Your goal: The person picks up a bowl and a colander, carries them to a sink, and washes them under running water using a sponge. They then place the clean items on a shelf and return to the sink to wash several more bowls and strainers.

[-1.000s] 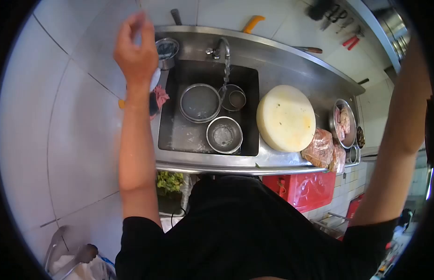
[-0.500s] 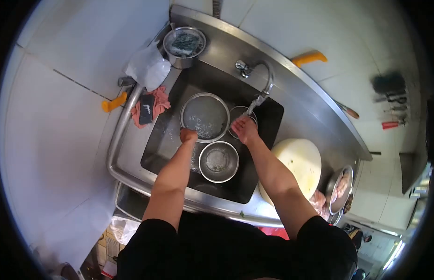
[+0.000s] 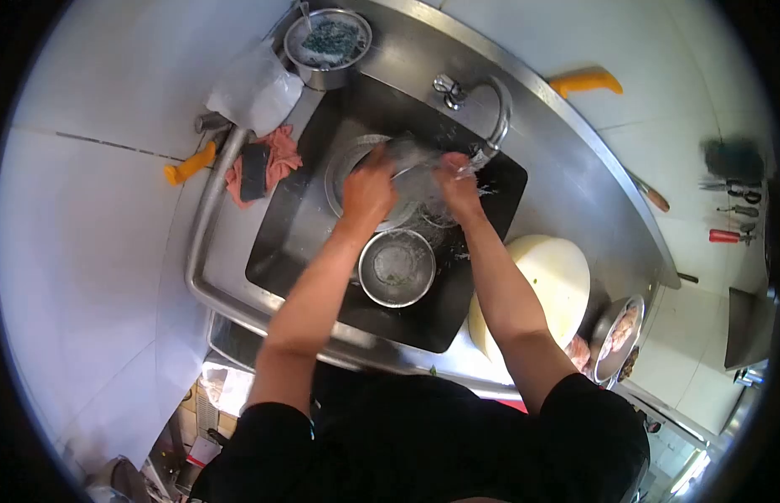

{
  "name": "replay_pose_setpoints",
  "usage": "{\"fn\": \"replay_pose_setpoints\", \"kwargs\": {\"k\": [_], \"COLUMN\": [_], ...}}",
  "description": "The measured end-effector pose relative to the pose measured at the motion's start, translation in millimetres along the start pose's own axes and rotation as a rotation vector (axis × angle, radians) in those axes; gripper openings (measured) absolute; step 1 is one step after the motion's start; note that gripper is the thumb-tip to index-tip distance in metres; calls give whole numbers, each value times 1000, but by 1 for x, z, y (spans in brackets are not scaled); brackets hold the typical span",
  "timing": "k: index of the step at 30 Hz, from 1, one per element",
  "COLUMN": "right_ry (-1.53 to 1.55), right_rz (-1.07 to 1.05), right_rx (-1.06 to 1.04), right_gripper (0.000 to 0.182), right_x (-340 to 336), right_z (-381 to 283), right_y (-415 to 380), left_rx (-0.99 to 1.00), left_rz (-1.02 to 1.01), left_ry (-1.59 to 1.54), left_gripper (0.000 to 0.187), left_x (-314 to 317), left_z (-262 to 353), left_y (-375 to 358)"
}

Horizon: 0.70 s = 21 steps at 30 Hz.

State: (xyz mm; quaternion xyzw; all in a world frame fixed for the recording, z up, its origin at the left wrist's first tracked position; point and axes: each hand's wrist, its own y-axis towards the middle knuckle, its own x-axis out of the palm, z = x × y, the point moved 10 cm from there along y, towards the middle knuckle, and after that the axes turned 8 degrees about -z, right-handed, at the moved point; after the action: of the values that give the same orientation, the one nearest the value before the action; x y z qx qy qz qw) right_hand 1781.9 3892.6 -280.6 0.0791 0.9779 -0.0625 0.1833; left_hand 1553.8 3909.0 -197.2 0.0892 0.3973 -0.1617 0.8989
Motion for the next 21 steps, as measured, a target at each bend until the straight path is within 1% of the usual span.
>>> {"fn": "replay_pose_setpoints", "kwargs": {"k": [1,2,3,4,5,6,7,8,9,11,12,13,14,15,16,17,18,19,20,21], "right_ry": [-1,-292,-586,-590,-646,-698,-701,-563,-424,-427,-426,-424,-374,-324,-522,-715,-704,-690,-709,-727], "right_rz": [6,182,357,363,415,465,474,479,480,469,453,463,548,628,518,401,282,161,132,105], "right_rx": [8,-142,-295,-298,-148,6,6,82,158,172,191,192,-34,-262,-297,-326,-324,-320,-256,-191], "right_gripper": [36,35,35,35,34,33,33,33,33,31,29,29,29,29,35,41,49,56,62,69], "right_x": [-9,-35,-54,-69,-94,-118,-133,-150,-162,-172,-174,-169,-154,-142,-119,-94,-74,-52,-36,-17], "right_z": [-13,-44,-73,-80,-74,-65,-66,-55,-44,-45,-45,-44,-74,-102,-121,-132,-121,-109,-103,-100], "right_y": [-8,-23,-41,-48,-56,-67,-77,-87,-95,-105,-107,-105,-102,-103,-94,-85,-70,-55,-43,-34], "left_rx": [154,307,312,474,637,644,788,931,938,950,957,856,750,430,98,-58,-215,-341,-471,-470], "left_rz": [8,16,12,-49,-108,-106,-135,-162,-158,-140,-140,-19,96,-59,-212,-157,-99,-97,-94,-99], "left_ry": [0,-4,-10,34,82,79,88,97,94,82,81,-111,-301,-506,-692,-750,-803,-1129,-1455,-1449], "left_gripper": [21,21,21,21,21,21,22,22,22,29,29,31,34,38,42,38,33,27,21,21], "left_x": [-6,-6,-2,8,17,20,27,31,27,22,26,13,8,42,76,65,57,63,76,79], "left_z": [25,49,57,79,101,114,137,154,161,171,170,154,129,81,32,13,-6,-20,-28,-26], "left_y": [11,18,29,38,39,43,37,28,27,25,25,35,42,57,58,50,38,24,10,2]}}
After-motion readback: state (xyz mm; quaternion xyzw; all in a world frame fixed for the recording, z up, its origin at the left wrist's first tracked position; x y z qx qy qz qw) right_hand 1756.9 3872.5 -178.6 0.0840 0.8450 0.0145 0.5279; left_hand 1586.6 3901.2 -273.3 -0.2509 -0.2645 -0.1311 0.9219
